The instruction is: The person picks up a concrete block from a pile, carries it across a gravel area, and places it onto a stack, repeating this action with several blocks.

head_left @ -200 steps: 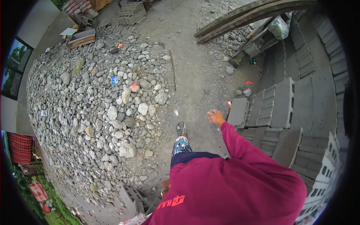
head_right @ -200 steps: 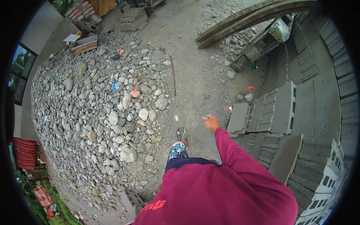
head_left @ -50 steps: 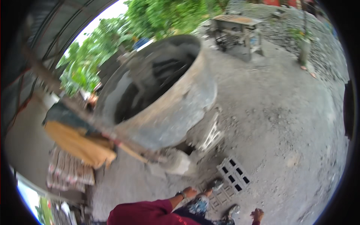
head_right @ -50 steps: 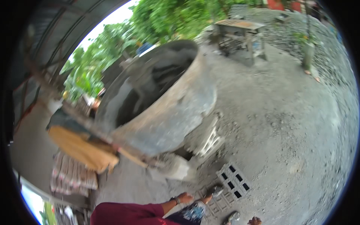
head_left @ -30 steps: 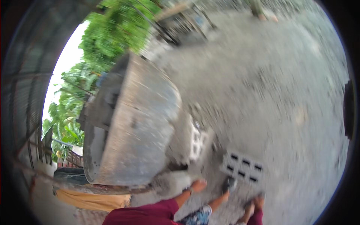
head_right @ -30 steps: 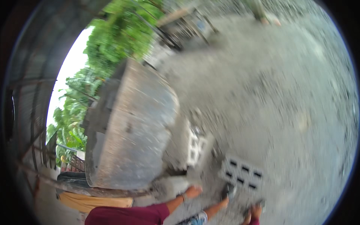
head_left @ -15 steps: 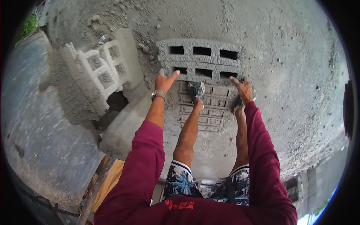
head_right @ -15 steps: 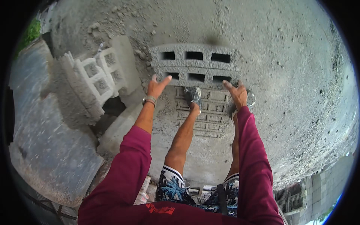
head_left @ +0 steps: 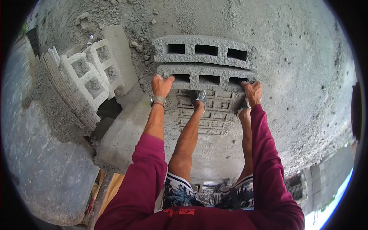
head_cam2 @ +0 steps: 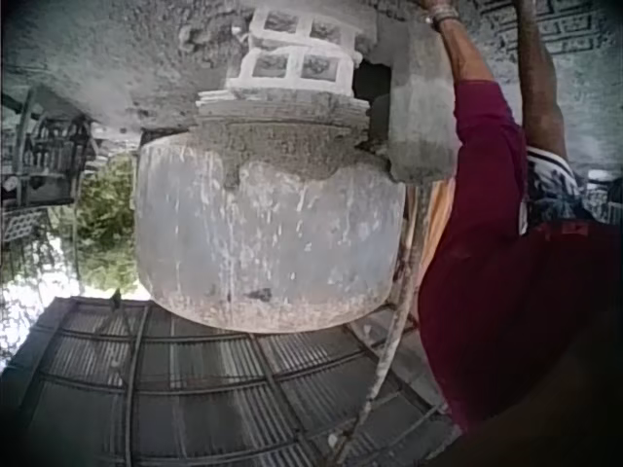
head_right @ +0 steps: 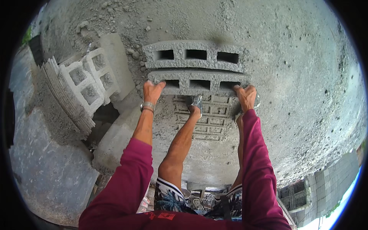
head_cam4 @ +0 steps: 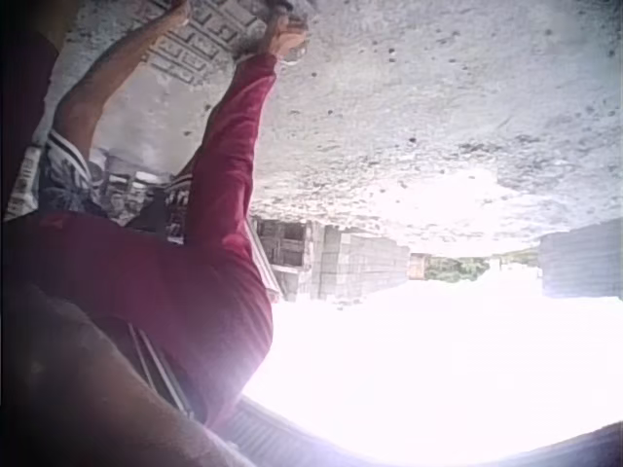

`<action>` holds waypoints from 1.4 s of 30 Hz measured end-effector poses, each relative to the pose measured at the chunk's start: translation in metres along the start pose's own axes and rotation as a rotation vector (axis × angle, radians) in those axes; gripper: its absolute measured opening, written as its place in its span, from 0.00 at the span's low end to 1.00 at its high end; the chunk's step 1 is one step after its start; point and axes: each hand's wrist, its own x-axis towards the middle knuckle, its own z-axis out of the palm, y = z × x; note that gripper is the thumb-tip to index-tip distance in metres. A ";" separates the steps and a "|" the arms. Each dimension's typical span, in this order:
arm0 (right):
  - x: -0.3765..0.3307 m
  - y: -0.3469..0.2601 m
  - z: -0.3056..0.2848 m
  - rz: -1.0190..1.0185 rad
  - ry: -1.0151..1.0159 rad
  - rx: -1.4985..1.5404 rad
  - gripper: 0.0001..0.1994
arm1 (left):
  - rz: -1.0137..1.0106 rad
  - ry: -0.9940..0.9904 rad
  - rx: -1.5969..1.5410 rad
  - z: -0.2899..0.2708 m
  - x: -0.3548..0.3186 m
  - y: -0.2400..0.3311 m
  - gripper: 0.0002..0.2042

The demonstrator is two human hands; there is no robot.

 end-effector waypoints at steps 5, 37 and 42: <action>-0.051 -0.004 -0.062 0.064 -0.150 0.185 0.16 | -0.030 0.013 0.040 -0.042 -0.064 0.014 0.22; 0.082 -0.037 -0.142 0.236 -0.552 1.082 0.36 | 0.062 -0.039 0.006 -0.113 -0.054 0.146 0.24; 0.079 -0.074 -0.110 0.314 -0.906 1.362 0.32 | 0.070 0.023 -0.111 -0.127 -0.060 0.143 0.22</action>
